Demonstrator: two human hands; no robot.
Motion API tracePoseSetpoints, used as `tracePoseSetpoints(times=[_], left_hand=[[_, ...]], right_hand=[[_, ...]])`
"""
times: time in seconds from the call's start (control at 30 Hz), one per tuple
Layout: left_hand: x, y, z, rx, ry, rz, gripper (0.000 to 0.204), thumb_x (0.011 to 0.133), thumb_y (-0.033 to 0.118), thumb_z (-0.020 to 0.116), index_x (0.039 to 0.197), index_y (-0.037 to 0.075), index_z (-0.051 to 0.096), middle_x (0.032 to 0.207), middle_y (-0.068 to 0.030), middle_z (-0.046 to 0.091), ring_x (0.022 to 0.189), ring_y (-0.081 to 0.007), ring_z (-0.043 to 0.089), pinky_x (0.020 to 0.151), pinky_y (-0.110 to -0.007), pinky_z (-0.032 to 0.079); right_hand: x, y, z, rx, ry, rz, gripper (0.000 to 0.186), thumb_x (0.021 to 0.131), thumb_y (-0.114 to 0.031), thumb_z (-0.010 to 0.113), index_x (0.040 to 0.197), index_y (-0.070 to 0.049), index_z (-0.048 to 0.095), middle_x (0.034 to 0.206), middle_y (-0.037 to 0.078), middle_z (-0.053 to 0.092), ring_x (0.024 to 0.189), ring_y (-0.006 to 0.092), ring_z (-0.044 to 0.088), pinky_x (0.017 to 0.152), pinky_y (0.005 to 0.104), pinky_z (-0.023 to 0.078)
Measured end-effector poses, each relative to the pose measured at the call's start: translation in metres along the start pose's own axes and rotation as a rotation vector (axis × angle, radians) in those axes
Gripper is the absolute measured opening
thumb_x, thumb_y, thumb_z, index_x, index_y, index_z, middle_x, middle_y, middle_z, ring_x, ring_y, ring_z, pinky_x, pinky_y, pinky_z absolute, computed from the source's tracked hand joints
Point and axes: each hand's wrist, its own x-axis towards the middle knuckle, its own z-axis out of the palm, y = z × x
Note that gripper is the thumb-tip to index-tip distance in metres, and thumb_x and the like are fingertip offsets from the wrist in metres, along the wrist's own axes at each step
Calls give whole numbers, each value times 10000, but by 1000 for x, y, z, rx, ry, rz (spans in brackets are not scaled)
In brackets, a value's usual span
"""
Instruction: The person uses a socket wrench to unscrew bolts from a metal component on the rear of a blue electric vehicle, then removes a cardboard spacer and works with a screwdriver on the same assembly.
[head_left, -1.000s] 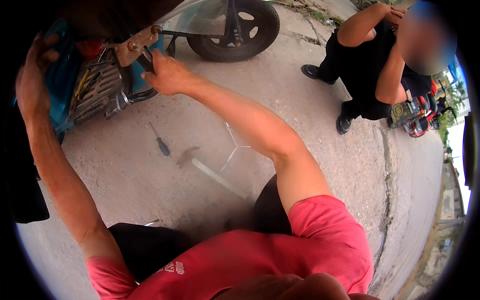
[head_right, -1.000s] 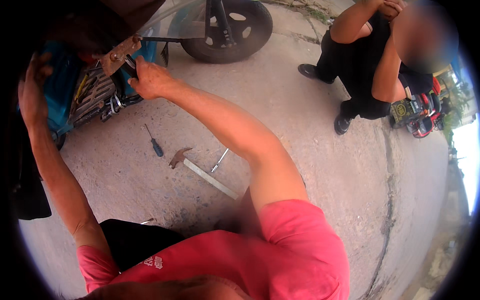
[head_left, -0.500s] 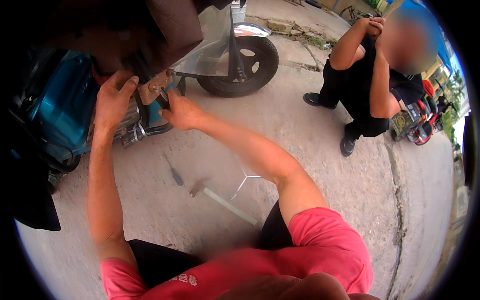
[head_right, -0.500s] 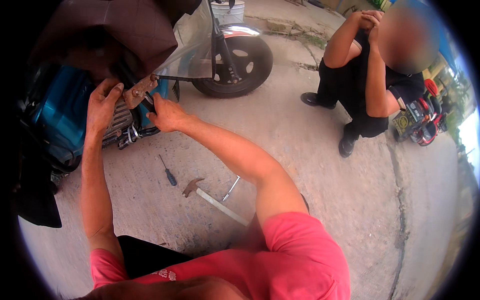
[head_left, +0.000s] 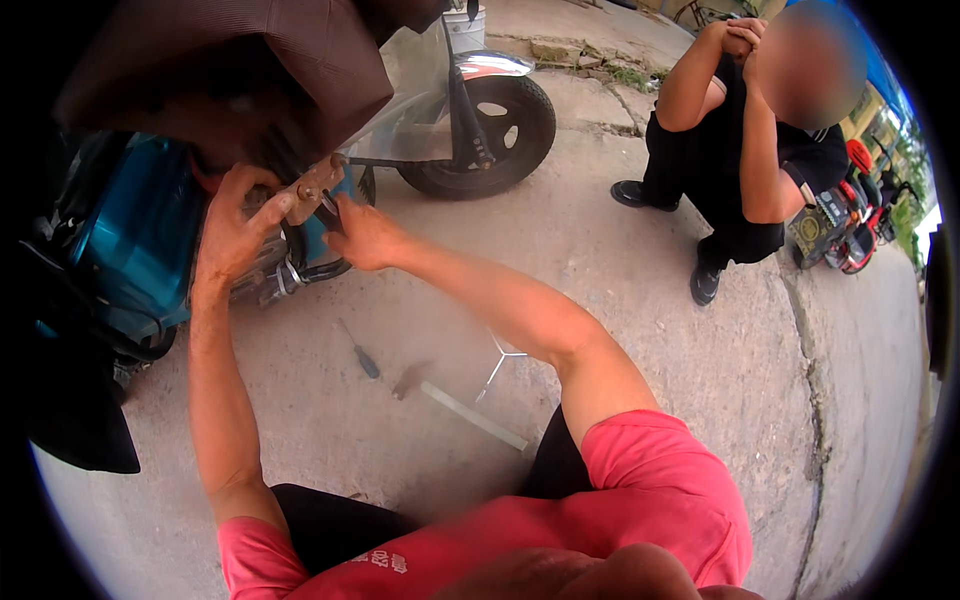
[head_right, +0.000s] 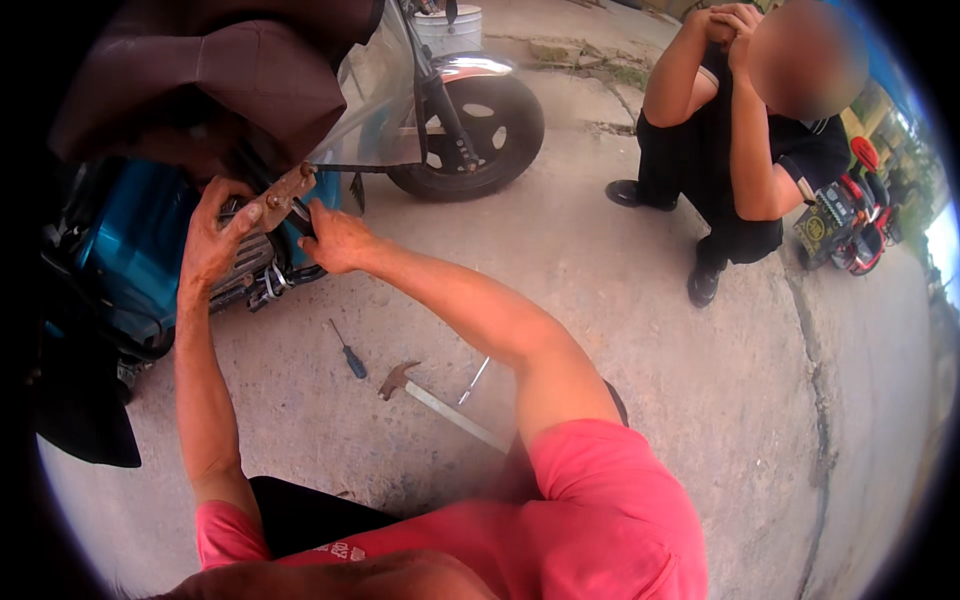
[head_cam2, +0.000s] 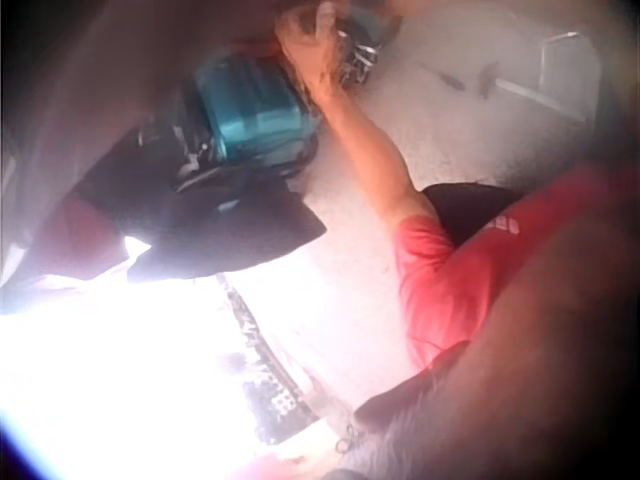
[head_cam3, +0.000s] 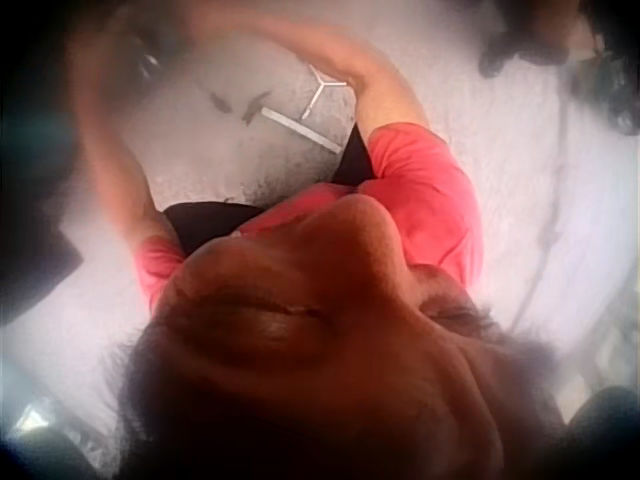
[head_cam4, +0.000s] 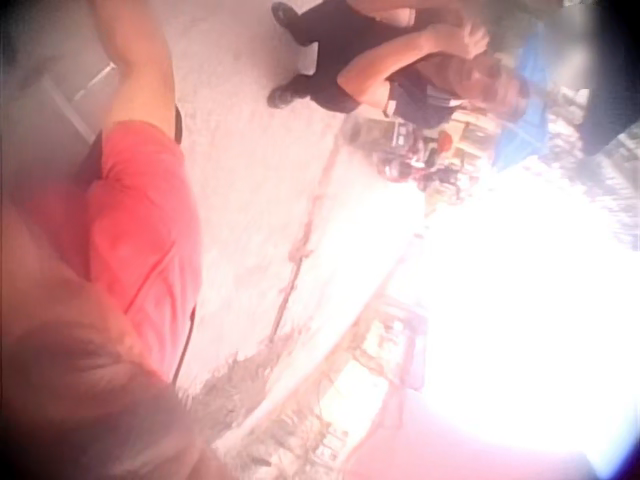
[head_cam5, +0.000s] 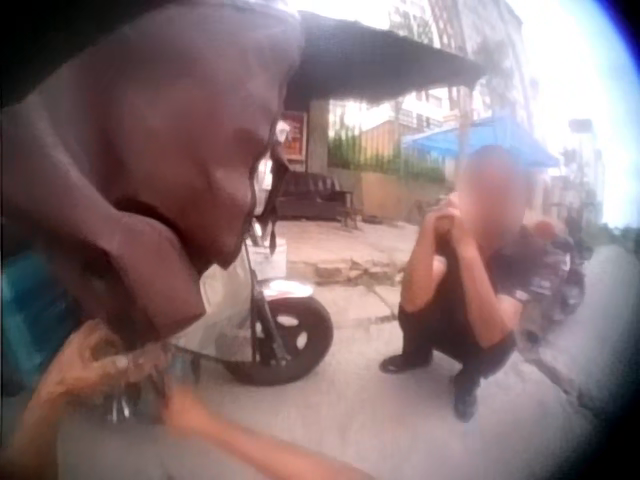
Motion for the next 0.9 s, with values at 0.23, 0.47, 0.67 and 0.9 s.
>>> tracePoseSetpoints(times=[0.23,0.47,0.67,0.9], left_hand=[[1,-1,4,-127,13,-24,422,802,339,828,1014,5,682,985,-96,635,943,-217,611,871,-343,495],[2,-5,5,-102,27,-25,407,802,329,826,1011,6,691,983,-105,641,936,-224,611,853,-360,501],[2,-2,2,-64,7,-21,380,854,320,791,1009,-8,676,991,-76,626,936,-205,623,865,-339,502],[2,-3,3,-92,3,-43,410,851,357,796,1009,-3,679,995,-75,625,927,-208,631,852,-340,512]], right_hand=[[5,13,7,18,18,-36,535,949,-310,627,1268,51,394,1067,317,684,1053,508,643,882,560,507],[3,8,6,3,24,1,527,947,-327,654,1267,15,414,1115,323,676,1089,499,647,931,569,500],[2,7,5,2,22,7,536,941,-328,653,1268,22,413,1116,326,675,1093,502,645,939,570,499],[2,8,5,8,16,-4,556,935,-334,651,1273,35,408,1120,330,674,1092,504,646,941,571,501]])
